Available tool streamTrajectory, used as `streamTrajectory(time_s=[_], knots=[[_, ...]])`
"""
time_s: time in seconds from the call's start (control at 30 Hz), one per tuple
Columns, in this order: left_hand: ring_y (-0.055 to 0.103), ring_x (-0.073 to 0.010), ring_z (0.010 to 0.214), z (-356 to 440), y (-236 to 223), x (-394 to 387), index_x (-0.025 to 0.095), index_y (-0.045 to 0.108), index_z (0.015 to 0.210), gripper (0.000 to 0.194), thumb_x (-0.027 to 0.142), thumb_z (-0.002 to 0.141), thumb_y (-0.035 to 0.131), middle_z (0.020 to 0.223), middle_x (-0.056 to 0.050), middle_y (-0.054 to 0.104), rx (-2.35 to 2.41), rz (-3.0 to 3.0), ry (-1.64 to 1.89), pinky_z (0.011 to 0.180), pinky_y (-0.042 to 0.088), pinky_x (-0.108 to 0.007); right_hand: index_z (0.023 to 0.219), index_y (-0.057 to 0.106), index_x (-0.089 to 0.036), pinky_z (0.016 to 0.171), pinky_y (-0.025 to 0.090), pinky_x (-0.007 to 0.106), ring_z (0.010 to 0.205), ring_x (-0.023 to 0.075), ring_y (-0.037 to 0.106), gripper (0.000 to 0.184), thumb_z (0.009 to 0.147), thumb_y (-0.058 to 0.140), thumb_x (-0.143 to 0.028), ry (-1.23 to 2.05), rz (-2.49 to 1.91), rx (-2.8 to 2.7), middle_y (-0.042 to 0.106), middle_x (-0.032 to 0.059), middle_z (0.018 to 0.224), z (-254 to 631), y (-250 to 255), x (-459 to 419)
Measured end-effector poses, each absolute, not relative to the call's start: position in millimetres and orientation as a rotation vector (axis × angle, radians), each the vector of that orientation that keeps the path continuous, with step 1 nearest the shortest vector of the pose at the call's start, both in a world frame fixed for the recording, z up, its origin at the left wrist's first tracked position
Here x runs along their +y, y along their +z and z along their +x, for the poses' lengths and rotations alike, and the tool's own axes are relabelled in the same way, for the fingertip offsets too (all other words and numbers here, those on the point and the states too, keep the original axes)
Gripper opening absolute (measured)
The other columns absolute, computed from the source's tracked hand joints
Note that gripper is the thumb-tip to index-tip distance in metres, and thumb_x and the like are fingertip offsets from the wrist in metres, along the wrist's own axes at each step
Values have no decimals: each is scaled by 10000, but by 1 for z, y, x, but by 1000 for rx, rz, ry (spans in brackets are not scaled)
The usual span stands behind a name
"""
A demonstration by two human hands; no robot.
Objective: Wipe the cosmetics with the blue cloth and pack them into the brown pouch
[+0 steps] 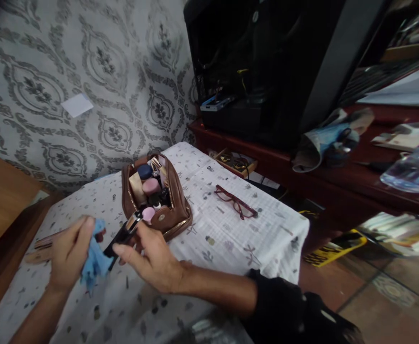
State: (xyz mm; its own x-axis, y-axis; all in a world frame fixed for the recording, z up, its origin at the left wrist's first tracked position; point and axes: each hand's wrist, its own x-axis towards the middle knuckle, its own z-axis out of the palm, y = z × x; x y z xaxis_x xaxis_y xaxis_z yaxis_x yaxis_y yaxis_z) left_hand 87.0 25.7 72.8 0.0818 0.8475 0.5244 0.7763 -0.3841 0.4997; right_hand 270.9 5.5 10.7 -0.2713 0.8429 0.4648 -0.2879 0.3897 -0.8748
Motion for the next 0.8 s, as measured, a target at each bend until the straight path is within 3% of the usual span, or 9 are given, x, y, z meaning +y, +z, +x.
streamTrajectory(time_s=[0.1, 0.23, 0.37, 0.43, 0.57, 0.8], knots=[[647, -163, 796, 108, 116, 66, 219, 628, 915, 193, 359, 933, 496, 859, -1, 694, 1666, 2577, 1100, 736, 475, -237, 1008, 480, -205, 513, 443, 226, 571, 109, 541, 374, 964, 508, -575, 1315, -535, -1255, 590, -16, 719, 290, 16, 4], [674, -223, 932, 146, 149, 130, 261, 657, 1117, 300, 251, 941, 414, 1035, -32, 735, 1777, 3010, 360, 821, 466, -304, 1029, 509, -203, 489, 439, 222, 574, 109, 553, 386, 943, 552, -576, 1330, -557, -1143, 568, -16, 732, 311, 19, 3], [680, -245, 920, 174, 149, 178, 267, 706, 1035, 233, 261, 888, 526, 983, -60, 745, 1798, 3068, -410, 801, 468, -312, 1083, 540, -183, 508, 448, 223, 591, 102, 558, 344, 969, 547, -508, 1279, -595, -1191, 568, -7, 770, 331, 19, 0], [684, -248, 903, 181, 144, 191, 260, 728, 963, 189, 283, 862, 570, 969, -71, 743, 1791, 3006, -636, 775, 474, -306, 1124, 550, -176, 527, 456, 223, 609, 103, 560, 341, 977, 546, -484, 1247, -618, -1235, 578, -2, 779, 340, 17, -2], [698, -254, 857, 190, 138, 194, 237, 744, 893, 194, 254, 835, 559, 947, -98, 747, 1902, 2885, -777, 738, 492, -309, 1147, 571, -169, 551, 461, 214, 637, 106, 556, 337, 984, 541, -462, 1234, -665, -1299, 589, 4, 773, 352, 9, -1], [714, -252, 858, 195, 140, 190, 138, 725, 998, 255, 253, 835, 566, 946, -134, 751, 2016, 2774, -932, 744, 500, -307, 1147, 593, -176, 588, 488, 219, 645, 105, 539, 326, 976, 553, -450, 1248, -669, -1291, 578, 2, 792, 358, 1, 4]])
